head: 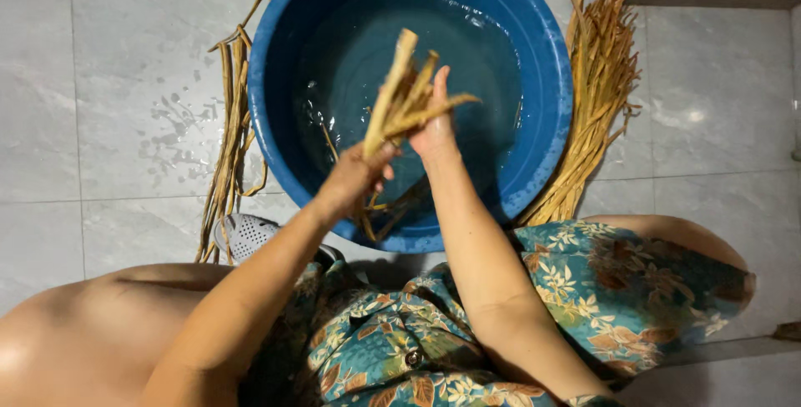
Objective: The person sits on the floor and repeatedly submerges bundles of dried sticks into a blue basin of water. They agitate the sticks by hand to ensure they are fully wetted, then place them aside on the floor. The process is repeated for multiple bundles throughout the clip.
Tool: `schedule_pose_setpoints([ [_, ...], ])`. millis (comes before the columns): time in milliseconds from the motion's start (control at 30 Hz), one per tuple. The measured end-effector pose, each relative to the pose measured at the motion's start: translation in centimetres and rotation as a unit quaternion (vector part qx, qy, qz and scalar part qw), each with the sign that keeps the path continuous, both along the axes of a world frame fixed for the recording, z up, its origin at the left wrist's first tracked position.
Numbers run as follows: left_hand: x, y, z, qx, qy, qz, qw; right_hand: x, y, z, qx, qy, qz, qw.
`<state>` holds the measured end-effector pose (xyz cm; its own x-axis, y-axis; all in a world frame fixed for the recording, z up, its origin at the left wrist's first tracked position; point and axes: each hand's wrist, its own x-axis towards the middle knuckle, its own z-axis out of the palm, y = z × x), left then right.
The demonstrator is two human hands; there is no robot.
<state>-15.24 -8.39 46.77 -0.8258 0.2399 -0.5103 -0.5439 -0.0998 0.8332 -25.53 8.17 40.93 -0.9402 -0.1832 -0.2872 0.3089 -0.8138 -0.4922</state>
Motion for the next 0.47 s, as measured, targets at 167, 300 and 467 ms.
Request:
schedule_pose_setpoints([
  [167, -2.5, -3.5, -3.4, 0.042, -0.093, -0.001, 0.995, 2.7, -4.6, 2.6, 0.057, 0.034, 0.174, 0.982],
  [300, -0.5, -2.0, -7.5, -0.073, 0.015, -0.054, 0.996, 3.1, -4.6, -1.9, 0.159, 0.003, 0.21, 0.965],
  [467, 3.0, 1.5, -7.9, -0.133, 0.064, -0.125, 0.981, -0.5, 0.4, -5.5, 0.132, -0.061, 0.112, 0.983],
])
